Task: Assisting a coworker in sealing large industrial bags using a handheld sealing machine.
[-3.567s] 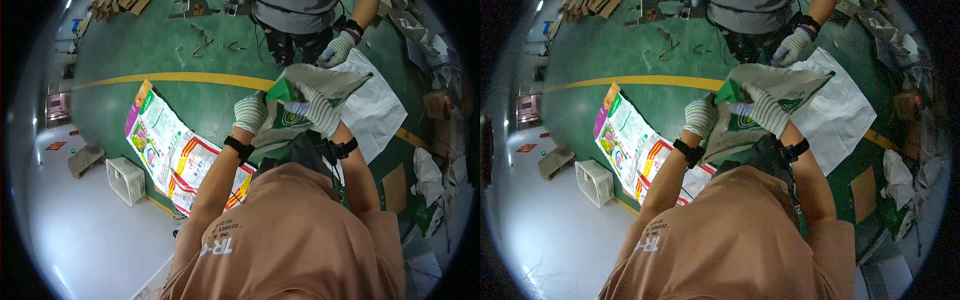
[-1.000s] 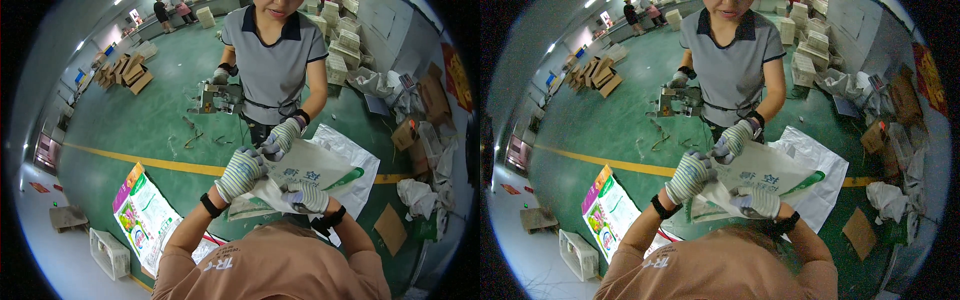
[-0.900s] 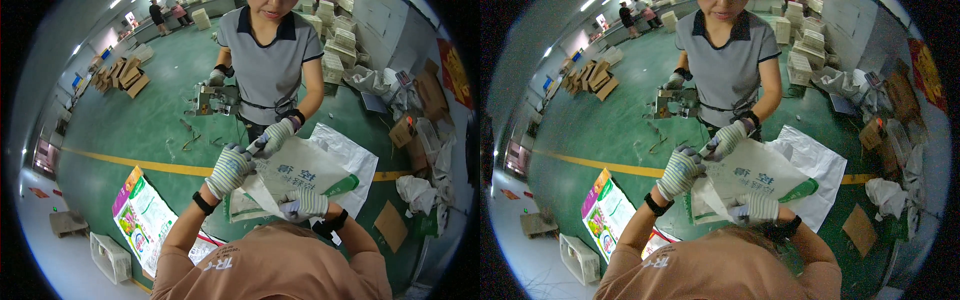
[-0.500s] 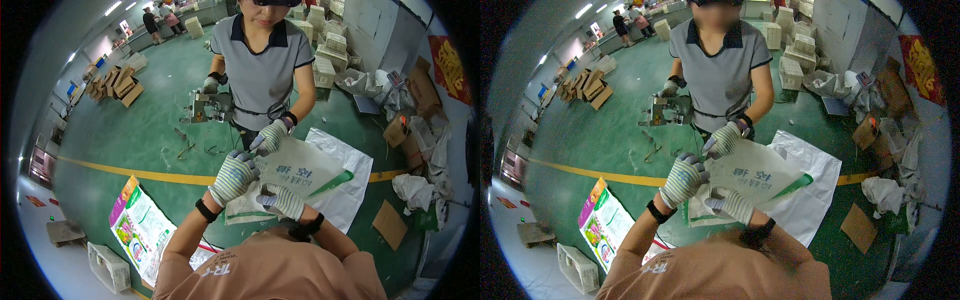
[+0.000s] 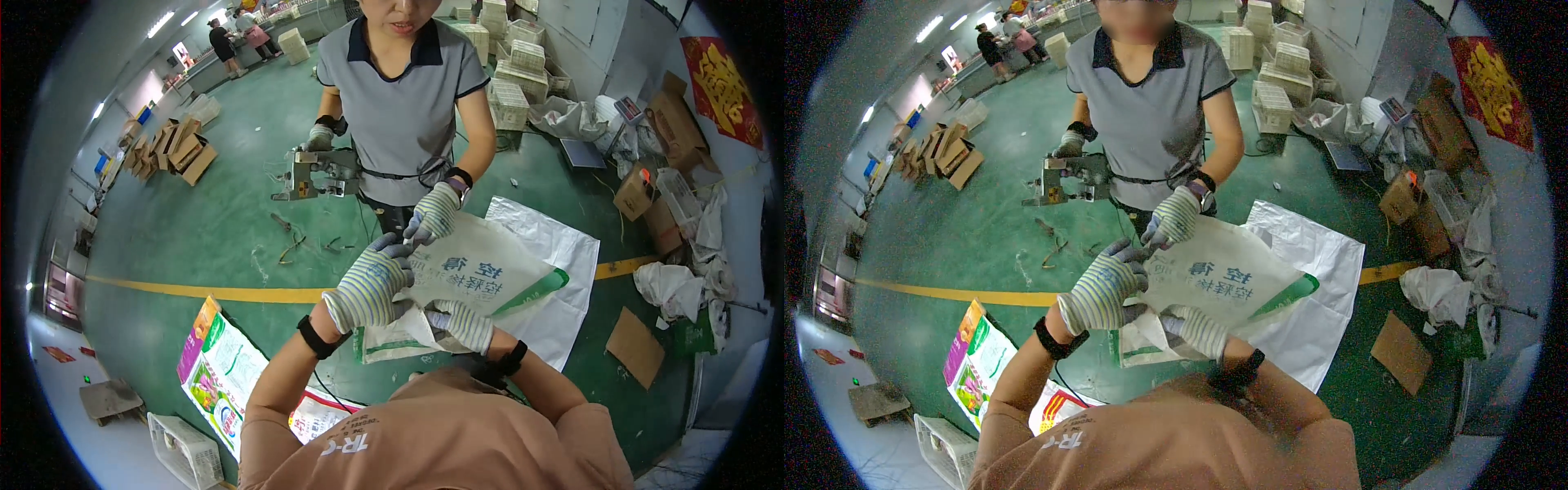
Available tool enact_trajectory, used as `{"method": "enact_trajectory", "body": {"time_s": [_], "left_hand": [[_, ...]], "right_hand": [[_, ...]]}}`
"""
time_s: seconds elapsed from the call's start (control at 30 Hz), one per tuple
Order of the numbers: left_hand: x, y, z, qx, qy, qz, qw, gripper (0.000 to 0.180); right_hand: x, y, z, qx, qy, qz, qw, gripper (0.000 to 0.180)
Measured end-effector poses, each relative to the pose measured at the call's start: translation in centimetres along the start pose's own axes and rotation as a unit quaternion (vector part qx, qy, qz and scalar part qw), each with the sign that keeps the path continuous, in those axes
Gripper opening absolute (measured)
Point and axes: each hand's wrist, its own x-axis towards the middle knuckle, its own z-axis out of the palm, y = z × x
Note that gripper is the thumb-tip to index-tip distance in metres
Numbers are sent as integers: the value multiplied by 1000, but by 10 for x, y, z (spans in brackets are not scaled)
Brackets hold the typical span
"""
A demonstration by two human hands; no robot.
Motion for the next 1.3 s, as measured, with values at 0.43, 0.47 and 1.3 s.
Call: {"method": "enact_trajectory", "body": {"time_s": [0.43, 0.47, 1.3], "left_hand": [[23, -11, 57, 16, 2, -31, 999, 9], [24, -10, 60, -166, 77, -65, 981, 9], [18, -34, 95, -19, 47, -56, 997, 14]], "right_hand": [[-17, -26, -8, -73, 133, -7, 988, 23], [-18, -26, -8, -131, 148, -46, 979, 25], [-18, 7, -39, -39, -4, 196, 980, 30]]}}
